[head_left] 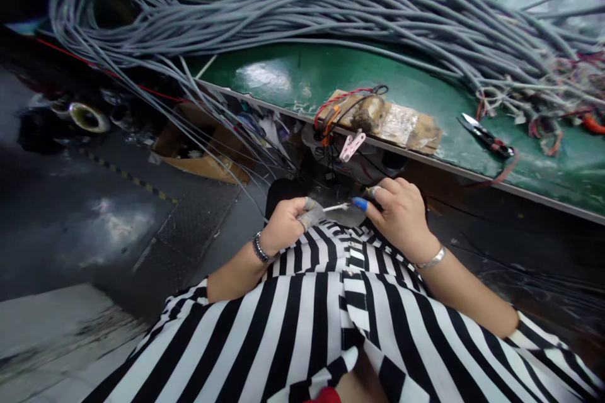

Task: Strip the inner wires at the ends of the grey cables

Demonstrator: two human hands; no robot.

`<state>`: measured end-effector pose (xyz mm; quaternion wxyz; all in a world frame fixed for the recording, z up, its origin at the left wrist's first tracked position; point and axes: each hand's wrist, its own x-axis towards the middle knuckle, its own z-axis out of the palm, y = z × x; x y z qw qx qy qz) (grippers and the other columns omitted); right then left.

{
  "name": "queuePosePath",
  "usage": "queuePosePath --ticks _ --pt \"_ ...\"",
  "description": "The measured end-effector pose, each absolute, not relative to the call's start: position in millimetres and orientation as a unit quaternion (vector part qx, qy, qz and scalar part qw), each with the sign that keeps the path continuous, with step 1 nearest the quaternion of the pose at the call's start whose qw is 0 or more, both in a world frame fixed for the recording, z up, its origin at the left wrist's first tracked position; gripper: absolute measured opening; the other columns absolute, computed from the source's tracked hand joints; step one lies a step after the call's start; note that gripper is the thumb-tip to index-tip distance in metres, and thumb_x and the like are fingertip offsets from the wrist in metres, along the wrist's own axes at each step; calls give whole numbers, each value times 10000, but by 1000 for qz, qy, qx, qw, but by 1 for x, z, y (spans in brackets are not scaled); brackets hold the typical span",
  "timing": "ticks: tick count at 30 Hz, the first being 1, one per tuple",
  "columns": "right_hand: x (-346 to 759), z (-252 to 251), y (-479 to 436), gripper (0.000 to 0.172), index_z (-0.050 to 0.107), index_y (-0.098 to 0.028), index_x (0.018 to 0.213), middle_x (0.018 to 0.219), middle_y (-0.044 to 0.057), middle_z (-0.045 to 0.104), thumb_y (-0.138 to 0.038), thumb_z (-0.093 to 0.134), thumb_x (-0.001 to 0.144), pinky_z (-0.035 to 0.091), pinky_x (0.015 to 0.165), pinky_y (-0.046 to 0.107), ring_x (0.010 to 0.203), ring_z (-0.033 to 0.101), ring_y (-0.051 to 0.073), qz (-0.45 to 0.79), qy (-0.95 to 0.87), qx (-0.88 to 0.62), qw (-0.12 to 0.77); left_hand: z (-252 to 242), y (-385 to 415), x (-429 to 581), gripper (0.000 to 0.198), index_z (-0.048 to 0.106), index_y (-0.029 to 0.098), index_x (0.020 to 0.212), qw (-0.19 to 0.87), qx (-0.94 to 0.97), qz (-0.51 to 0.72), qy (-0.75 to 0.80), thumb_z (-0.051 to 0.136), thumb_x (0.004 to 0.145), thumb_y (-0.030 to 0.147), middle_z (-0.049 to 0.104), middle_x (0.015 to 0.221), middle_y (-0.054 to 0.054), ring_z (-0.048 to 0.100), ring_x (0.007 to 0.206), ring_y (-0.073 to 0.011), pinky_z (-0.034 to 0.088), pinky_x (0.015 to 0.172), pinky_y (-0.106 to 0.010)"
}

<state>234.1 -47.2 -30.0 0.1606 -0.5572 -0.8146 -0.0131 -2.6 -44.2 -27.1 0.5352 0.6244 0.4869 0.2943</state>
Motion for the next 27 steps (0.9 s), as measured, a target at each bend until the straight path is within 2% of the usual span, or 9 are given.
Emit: queuePosePath --ticks 7,11,16,22,25,27 --pt "230 -37 -48 297 501 -189 636 712 41 532 -370 524 870 302 634 315 678 410 167 74 -807 -548 208 -29 -45 -3 249 646 123 721 533 636 280 483 635 773 366 626 635 -7 554 597 -93 474 594 -191" --pt "230 -41 -48 299 440 -198 617 664 17 473 -350 509 864 335 622 297 653 417 153 198 -779 -542 248 -31 -44 -4 247 638 122 723 534 638 274 483 631 775 364 614 633 -1 546 596 -86 469 600 -187" --pt "231 -46 -48 190 499 -197 688 693 10 504 -307 508 842 372 609 283 658 461 150 338 -741 -515 266 -31 -44 -5 235 634 121 725 547 639 256 476 628 771 352 616 633 2 540 575 -84 460 575 -187" --pt "227 -42 -51 203 490 -195 677 714 27 511 -296 510 852 389 648 301 694 467 164 258 -763 -527 271 -32 -44 -7 205 638 123 730 535 650 245 481 624 771 323 626 643 1 548 583 -86 455 571 -182" --pt "225 -42 -52 192 516 -196 692 719 31 531 -295 508 857 403 661 300 700 481 164 262 -783 -484 290 -33 -44 -7 196 635 125 732 522 658 247 484 610 780 314 624 641 6 544 577 -82 453 571 -176" --pt "223 -48 -51 187 532 -196 700 712 27 537 -295 511 858 415 659 294 697 496 161 279 -754 -506 312 -33 -45 -6 185 639 123 745 520 662 239 485 611 780 302 629 647 5 548 579 -83 450 570 -174"
